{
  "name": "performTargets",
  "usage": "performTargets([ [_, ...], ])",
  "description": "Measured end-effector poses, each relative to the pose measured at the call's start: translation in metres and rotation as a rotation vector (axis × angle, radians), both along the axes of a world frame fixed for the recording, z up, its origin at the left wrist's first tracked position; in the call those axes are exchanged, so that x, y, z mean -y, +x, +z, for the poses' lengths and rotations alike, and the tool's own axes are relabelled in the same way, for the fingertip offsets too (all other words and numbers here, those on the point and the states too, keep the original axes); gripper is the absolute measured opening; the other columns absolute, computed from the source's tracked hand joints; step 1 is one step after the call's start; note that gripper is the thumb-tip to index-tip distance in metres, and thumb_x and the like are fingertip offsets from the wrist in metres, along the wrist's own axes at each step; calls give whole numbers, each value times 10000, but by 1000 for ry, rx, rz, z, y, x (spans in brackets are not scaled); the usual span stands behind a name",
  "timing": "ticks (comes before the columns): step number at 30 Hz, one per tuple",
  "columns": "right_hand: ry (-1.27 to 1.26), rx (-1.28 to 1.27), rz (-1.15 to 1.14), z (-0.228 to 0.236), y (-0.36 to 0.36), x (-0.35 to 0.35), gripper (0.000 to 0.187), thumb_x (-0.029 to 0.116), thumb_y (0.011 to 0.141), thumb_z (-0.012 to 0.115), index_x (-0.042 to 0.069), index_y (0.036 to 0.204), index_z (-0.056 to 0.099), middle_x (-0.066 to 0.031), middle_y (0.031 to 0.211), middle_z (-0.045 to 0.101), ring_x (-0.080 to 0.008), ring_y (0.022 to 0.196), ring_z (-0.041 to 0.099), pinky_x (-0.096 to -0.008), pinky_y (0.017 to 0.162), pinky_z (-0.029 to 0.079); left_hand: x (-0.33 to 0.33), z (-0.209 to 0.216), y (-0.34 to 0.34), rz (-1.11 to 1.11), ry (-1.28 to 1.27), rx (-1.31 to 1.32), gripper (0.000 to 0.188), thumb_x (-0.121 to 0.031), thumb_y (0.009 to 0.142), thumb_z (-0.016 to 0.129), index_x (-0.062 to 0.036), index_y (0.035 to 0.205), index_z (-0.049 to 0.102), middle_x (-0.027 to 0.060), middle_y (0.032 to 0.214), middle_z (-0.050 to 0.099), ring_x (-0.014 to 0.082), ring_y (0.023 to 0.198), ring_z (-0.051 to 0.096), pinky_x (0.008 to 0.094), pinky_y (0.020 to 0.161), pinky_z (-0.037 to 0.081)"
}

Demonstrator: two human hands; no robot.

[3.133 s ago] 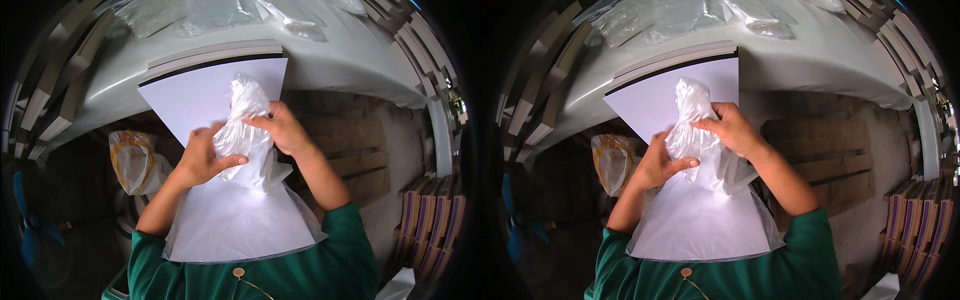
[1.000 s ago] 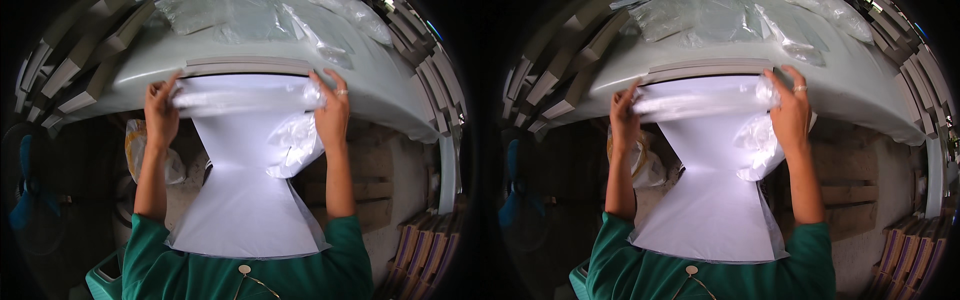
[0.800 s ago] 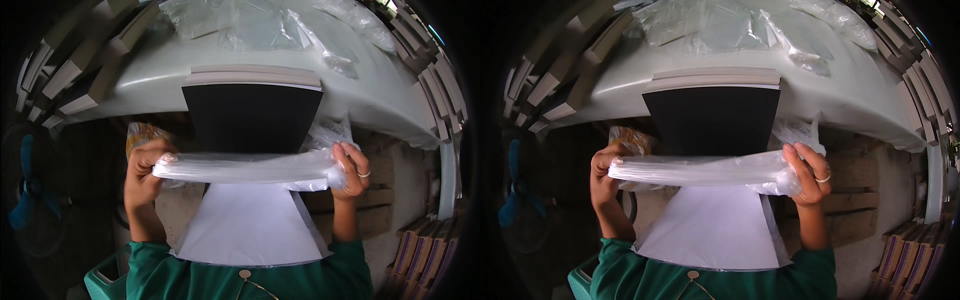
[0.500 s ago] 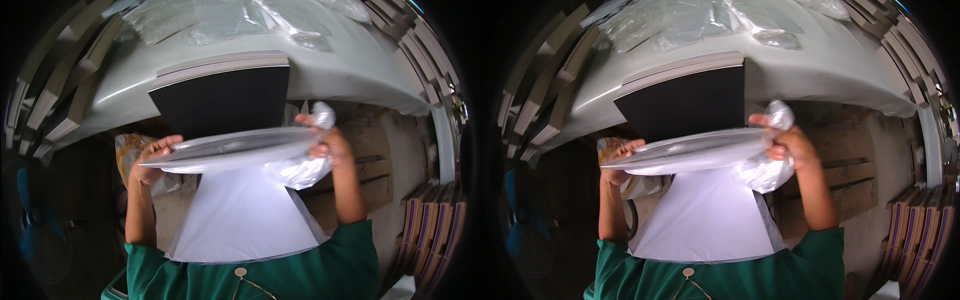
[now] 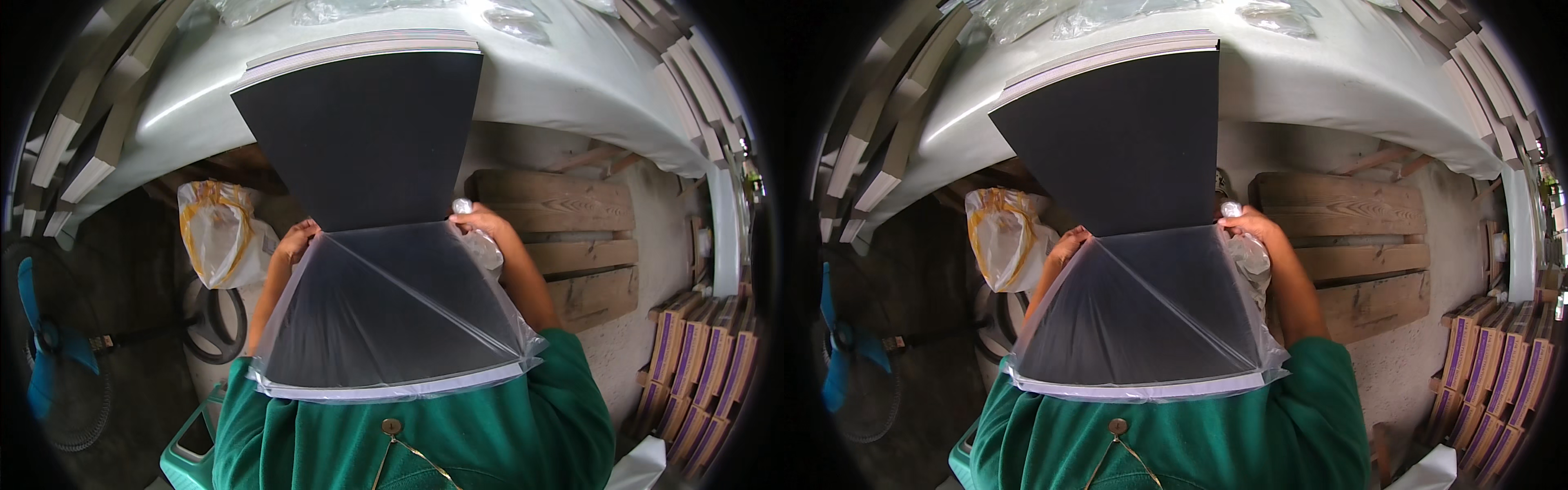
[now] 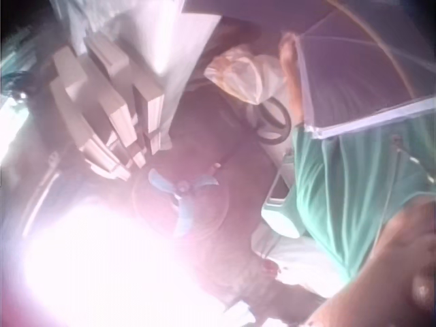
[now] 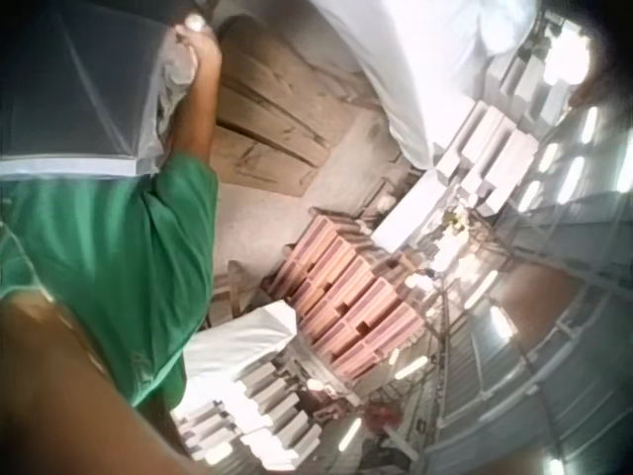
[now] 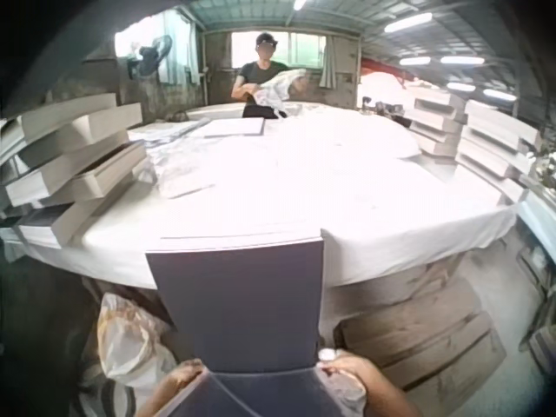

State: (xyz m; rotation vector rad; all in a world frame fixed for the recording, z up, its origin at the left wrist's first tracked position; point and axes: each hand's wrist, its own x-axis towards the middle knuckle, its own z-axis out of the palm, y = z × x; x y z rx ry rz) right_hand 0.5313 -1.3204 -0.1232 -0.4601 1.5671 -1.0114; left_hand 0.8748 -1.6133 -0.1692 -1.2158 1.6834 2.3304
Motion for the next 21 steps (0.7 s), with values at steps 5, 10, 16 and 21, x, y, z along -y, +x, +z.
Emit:
performTargets([
  [5,-569,-502,-433,164,-22,-15,148,96,785,554,15,888,622,-4,697,589,-25,488,395,-187,441,320,4,172,-18,-467,-424,105,120,-129,798,625,-14,829,621,26,698,602,79,616,536,213,569,445],
  [10,-1034,45,-22,265,90,50,466,348,930,344,-12,1213,434,-189,1284,407,-266,1182,406,-343,928,378,-89,322,-91,-346,-854,-683,462,-243,670,731,-23,1026,537,53,976,535,134,879,488,302,783,398],
  [16,-910,145,218,268,91,74,612,318,855,530,-52,1289,309,-170,1387,245,-252,1252,300,-372,1012,274,-112,314,-111,-60,-609,-613,180,-194,831,597,-22,798,556,-41,657,502,54,656,441,227,604,354],
  [21,-667,102,-172,238,94,85,290,178,808,610,-35,1001,571,-84,859,625,-142,803,586,-271,721,467,-88,291,-99,-33,-579,-635,147,-141,873,542,-27,788,579,-55,702,519,14,648,415,174,577,336],
])
